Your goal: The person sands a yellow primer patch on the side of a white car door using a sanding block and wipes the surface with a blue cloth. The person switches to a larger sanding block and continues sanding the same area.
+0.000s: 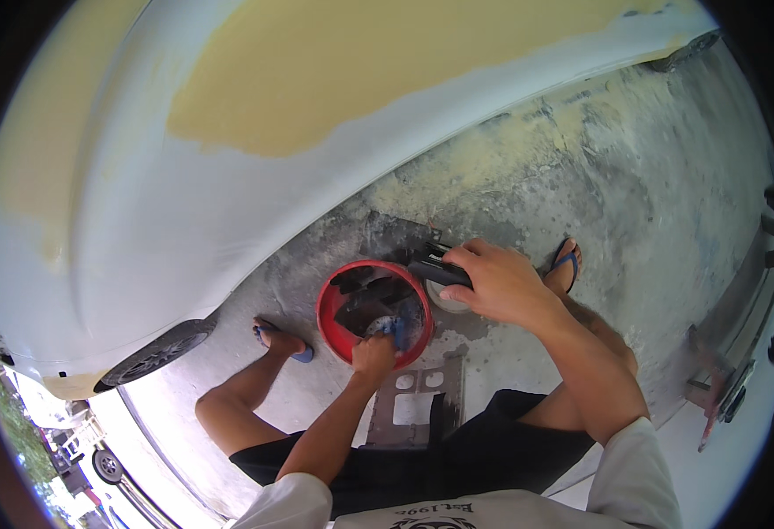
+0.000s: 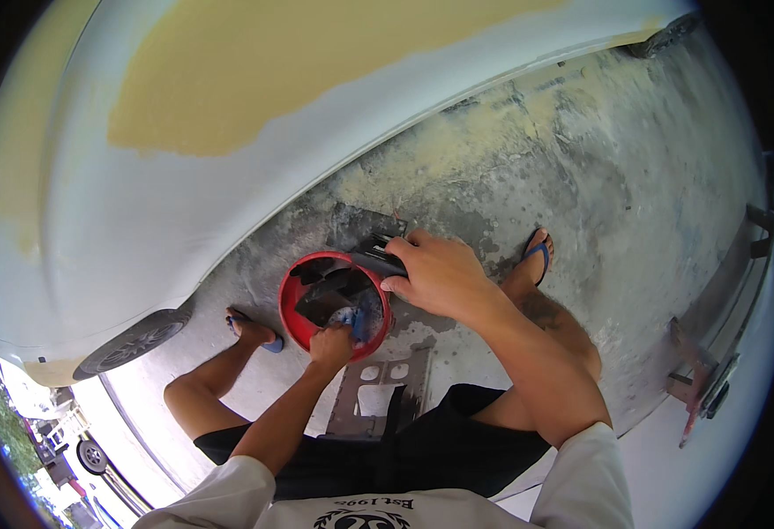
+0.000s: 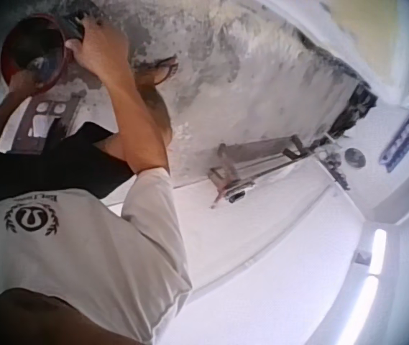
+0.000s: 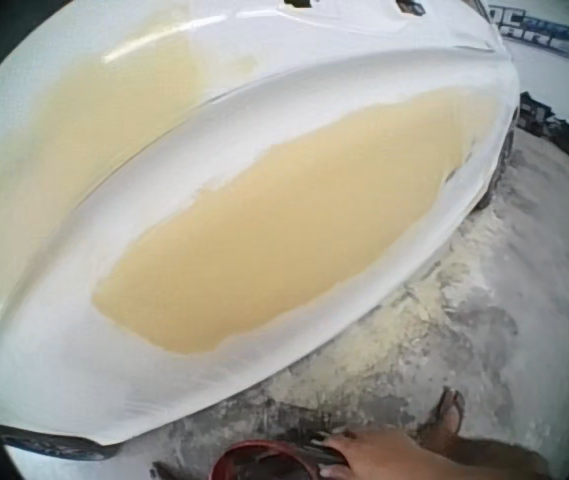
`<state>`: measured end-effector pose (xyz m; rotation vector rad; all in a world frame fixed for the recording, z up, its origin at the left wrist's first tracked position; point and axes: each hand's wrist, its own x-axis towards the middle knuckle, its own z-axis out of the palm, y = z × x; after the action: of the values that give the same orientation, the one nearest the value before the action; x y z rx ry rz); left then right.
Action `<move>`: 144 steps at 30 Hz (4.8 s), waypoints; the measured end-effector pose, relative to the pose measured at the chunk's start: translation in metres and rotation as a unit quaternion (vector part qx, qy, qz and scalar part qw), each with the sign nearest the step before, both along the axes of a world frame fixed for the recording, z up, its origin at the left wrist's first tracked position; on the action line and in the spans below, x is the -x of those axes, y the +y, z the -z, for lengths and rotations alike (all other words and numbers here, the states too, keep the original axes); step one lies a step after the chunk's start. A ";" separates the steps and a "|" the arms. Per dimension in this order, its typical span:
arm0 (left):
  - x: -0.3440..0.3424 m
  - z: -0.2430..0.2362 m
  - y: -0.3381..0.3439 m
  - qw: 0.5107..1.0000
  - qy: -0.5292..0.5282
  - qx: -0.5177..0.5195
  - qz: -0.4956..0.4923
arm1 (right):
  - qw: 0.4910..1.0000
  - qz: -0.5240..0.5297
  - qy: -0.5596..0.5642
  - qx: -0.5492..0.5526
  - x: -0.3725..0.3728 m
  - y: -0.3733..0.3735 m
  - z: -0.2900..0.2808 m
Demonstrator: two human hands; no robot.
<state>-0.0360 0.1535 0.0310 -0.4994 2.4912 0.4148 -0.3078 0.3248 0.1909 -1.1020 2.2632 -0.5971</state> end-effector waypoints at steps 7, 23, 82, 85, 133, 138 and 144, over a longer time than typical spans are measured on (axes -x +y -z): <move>-0.026 -0.123 -0.046 0.991 0.115 -0.054 0.041 | 0.999 0.023 0.033 0.012 0.004 0.010 -0.014; 0.000 -0.345 -0.045 0.980 0.158 -0.119 0.033 | 0.995 0.087 0.024 0.036 0.017 0.050 -0.030; 0.223 -0.621 -0.021 0.697 0.444 0.454 0.333 | 0.990 0.135 -0.006 0.049 0.029 0.065 -0.028; 0.275 -0.574 -0.052 0.703 0.350 0.495 0.372 | 0.912 0.322 -0.135 0.214 0.029 0.043 -0.026; 0.462 -0.624 -0.133 0.608 0.616 0.412 0.285 | 0.594 0.540 0.109 0.586 0.003 -0.263 -0.105; 0.459 -0.624 -0.128 0.620 0.609 0.407 0.280 | 0.546 0.606 0.045 0.577 0.077 -0.225 -0.078; 0.459 -0.628 -0.119 0.622 0.605 0.413 0.277 | 0.530 0.543 0.098 0.644 0.321 -0.029 -0.091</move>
<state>-0.4949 0.0340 0.6590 0.5294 3.8179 -1.1188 -0.6289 0.2962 0.2820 0.1665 2.2122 -3.0810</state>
